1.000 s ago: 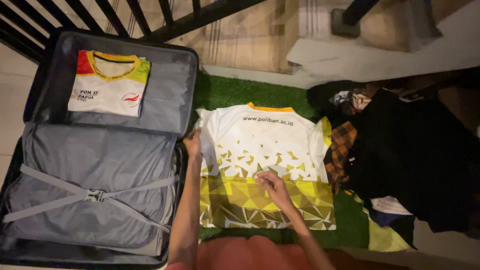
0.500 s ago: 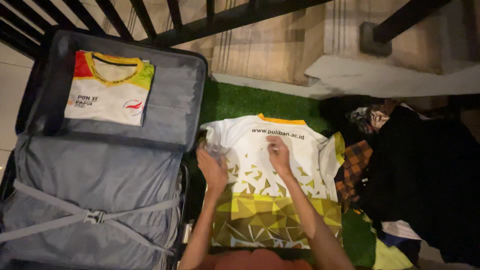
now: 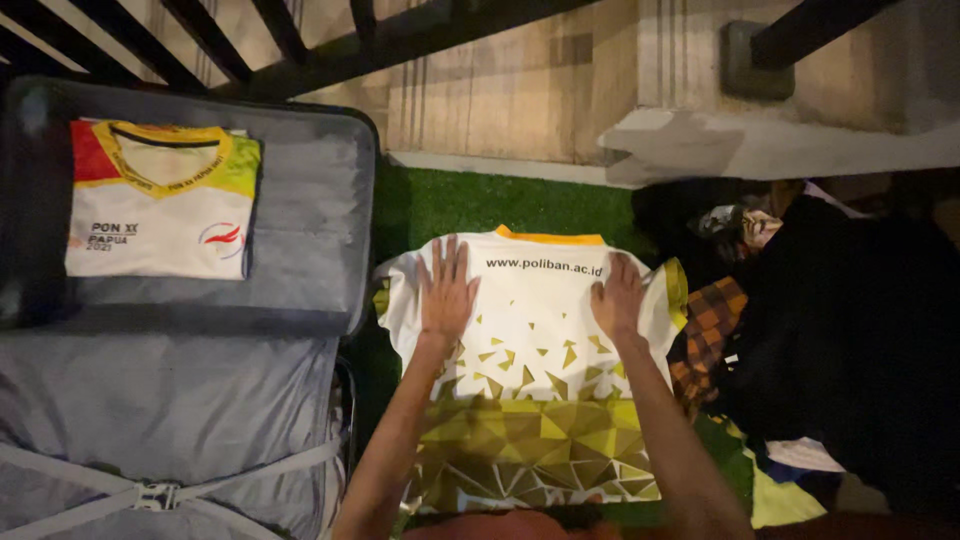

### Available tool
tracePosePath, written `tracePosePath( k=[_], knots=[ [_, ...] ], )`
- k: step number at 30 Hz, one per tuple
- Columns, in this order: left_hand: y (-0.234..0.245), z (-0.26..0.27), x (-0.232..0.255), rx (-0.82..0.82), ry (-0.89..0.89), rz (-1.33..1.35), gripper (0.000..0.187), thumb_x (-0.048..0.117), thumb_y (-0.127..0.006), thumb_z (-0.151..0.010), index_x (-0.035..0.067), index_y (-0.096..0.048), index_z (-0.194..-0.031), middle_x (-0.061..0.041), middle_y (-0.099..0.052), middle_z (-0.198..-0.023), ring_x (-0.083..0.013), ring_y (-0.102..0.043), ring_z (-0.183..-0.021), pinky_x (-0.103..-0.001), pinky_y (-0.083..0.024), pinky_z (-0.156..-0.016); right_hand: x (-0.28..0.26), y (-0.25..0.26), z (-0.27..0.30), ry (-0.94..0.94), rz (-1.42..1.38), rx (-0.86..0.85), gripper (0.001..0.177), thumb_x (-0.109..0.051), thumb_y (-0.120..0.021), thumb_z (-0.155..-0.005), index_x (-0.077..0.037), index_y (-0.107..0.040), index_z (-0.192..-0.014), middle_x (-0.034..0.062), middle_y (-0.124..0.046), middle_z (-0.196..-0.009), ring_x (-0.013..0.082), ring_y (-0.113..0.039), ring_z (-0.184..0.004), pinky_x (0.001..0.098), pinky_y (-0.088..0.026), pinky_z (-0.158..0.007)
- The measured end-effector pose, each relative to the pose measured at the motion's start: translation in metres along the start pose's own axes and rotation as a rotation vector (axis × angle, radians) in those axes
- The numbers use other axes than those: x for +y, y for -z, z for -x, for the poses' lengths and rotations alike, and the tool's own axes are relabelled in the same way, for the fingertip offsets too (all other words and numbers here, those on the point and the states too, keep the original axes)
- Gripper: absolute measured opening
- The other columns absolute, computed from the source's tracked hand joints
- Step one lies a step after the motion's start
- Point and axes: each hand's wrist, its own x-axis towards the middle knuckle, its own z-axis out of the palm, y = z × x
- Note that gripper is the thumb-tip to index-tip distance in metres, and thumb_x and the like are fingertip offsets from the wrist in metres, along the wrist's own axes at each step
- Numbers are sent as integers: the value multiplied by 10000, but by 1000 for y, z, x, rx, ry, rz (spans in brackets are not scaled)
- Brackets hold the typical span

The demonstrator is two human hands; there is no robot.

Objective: The person folds a red and yellow t-shirt and places it into an open suitcase. They then fold a white t-shirt with a geometric pattern and place it on top of the first one in the suitcase.

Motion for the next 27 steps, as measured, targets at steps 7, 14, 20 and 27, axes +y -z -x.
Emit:
tracePosePath(
  k=[7,14,20,27],
  knots=[
    [31,-6,4,-23,66,15,828,509,-529,-956,41,-293,-1598,-213,-211,-1674,-362,-142,-1564,-693,-76,-1203,10,-9,-14,-107,36,-107,762,-220,-663,-851,-104,-371,-1546,201,-274,-1566,468,-262,-1427,673,-211,-1138],
    [62,38,19,239,73,187,591,304,-622,-997,38,-422,-1486,-243,-361,-1576,-422,-317,-1495,-648,-159,-1254,-52,22,8,79,-214,132,526,-51,-651,-868,-32,-553,-1385,241,-477,-1411,413,-463,-1307,548,-375,-1104],
    [81,106,21,449,364,316,622,244,-659,-983,-117,-386,-1409,-343,-403,-1474,-495,-388,-1368,-574,-290,-1162,-119,9,45,-76,-851,-159,309,69,-566,-927,-30,-658,-1205,128,-720,-1150,214,-697,-989,318,-592,-818],
    [29,97,-19,508,815,868,602,287,-708,-937,-81,-490,-1360,-294,-543,-1344,-402,-527,-1212,-476,-398,-1054,-172,9,78,-137,-1169,-569,287,45,-514,-974,-34,-635,-1222,103,-733,-1051,189,-726,-941,317,-587,-818]
  ],
)
